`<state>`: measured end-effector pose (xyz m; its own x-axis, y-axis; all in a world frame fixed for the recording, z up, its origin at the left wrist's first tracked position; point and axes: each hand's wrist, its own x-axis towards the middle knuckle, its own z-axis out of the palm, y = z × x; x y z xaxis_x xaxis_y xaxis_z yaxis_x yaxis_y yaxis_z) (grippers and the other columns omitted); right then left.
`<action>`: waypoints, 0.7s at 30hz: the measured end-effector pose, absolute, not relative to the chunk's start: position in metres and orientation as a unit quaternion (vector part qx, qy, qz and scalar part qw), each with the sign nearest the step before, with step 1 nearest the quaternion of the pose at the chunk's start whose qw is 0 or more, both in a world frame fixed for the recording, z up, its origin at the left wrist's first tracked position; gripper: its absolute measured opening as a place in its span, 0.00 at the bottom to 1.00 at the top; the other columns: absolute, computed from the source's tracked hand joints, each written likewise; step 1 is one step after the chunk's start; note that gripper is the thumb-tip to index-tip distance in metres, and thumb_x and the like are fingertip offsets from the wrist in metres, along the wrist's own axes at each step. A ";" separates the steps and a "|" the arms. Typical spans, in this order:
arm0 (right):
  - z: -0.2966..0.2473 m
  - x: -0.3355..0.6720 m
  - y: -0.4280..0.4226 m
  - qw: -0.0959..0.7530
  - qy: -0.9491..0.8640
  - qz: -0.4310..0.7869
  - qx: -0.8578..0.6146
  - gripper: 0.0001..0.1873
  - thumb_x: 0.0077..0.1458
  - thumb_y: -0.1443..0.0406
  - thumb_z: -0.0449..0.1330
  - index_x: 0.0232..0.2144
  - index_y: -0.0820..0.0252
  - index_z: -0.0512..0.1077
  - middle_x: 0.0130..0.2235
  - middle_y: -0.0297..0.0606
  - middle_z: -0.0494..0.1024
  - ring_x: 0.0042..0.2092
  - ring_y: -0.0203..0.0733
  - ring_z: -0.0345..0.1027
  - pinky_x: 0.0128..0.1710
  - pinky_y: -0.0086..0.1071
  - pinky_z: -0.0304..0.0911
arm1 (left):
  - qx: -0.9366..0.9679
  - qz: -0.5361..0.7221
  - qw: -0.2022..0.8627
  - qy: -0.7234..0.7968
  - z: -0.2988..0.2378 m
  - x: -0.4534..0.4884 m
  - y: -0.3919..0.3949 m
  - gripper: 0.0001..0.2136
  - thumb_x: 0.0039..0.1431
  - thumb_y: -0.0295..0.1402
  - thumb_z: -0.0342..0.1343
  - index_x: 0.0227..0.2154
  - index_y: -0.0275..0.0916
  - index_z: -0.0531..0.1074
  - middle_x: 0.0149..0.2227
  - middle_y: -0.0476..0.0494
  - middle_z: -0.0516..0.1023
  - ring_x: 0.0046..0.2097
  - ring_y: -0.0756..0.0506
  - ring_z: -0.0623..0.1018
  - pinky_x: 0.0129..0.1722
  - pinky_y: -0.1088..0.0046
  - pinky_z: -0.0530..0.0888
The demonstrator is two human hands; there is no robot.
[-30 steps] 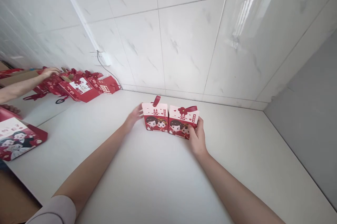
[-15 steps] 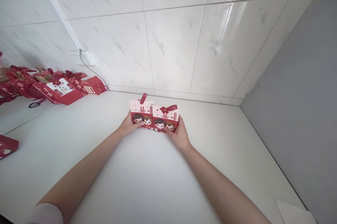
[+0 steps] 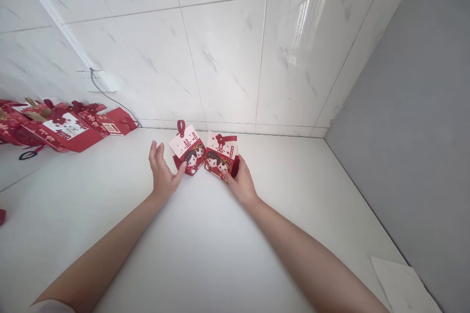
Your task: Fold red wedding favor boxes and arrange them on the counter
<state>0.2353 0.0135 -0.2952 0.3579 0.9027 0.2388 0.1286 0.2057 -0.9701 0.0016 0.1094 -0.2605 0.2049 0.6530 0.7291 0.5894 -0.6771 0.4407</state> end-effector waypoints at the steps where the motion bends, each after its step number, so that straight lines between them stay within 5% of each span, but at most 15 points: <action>1: -0.295 0.236 0.014 0.619 -0.458 0.320 -0.552 0.35 0.55 0.50 0.60 0.62 0.51 0.57 0.60 0.41 0.69 0.60 0.51 0.63 0.61 0.48 0.58 | 0.788 0.497 0.037 0.363 -0.259 0.005 0.103 0.39 0.53 0.42 0.62 0.65 0.39 0.51 0.68 0.30 0.47 0.69 0.31 0.50 0.67 0.48 0.52; 6: -0.298 0.241 0.017 0.638 -0.382 0.385 -0.547 0.28 0.61 0.45 0.51 0.59 0.47 0.58 0.51 0.38 0.75 0.52 0.48 0.71 0.54 0.44 0.66 | 0.770 0.482 0.292 0.299 -0.256 0.047 0.069 0.28 0.62 0.42 0.53 0.64 0.46 0.55 0.66 0.38 0.58 0.68 0.37 0.58 0.66 0.54 0.60; 10: -0.298 0.242 0.016 0.671 -0.356 0.393 -0.518 0.25 0.59 0.48 0.54 0.55 0.48 0.58 0.48 0.37 0.76 0.47 0.46 0.73 0.47 0.41 0.69 | 0.625 0.474 0.485 0.386 -0.267 0.085 0.074 0.26 0.63 0.45 0.51 0.63 0.48 0.58 0.66 0.45 0.58 0.68 0.38 0.59 0.65 0.59 0.62; 14: -0.298 0.250 0.021 0.691 -0.302 0.401 -0.520 0.19 0.55 0.50 0.57 0.45 0.50 0.62 0.44 0.35 0.76 0.44 0.46 0.73 0.44 0.39 0.70 | 0.598 0.387 0.635 0.300 -0.275 0.090 0.087 0.27 0.63 0.46 0.49 0.63 0.47 0.59 0.66 0.47 0.61 0.65 0.36 0.63 0.60 0.59 0.70; 18: -0.300 0.259 0.031 0.671 -0.286 0.434 -0.528 0.17 0.53 0.48 0.58 0.33 0.54 0.66 0.35 0.35 0.77 0.41 0.49 0.74 0.42 0.41 0.70 | 0.606 0.264 0.698 0.275 -0.267 0.075 0.089 0.38 0.59 0.54 0.51 0.68 0.57 0.41 0.66 0.46 0.61 0.54 0.36 0.76 0.39 0.62 0.80; 21: -0.299 0.260 0.031 0.674 -0.282 0.424 -0.536 0.23 0.54 0.45 0.56 0.44 0.53 0.69 0.44 0.38 0.78 0.49 0.51 0.72 0.48 0.42 0.69 | 0.583 0.232 0.703 0.334 -0.259 0.071 0.091 0.45 0.58 0.56 0.51 0.65 0.64 0.21 0.64 0.45 0.65 0.40 0.41 0.82 0.23 0.70 0.77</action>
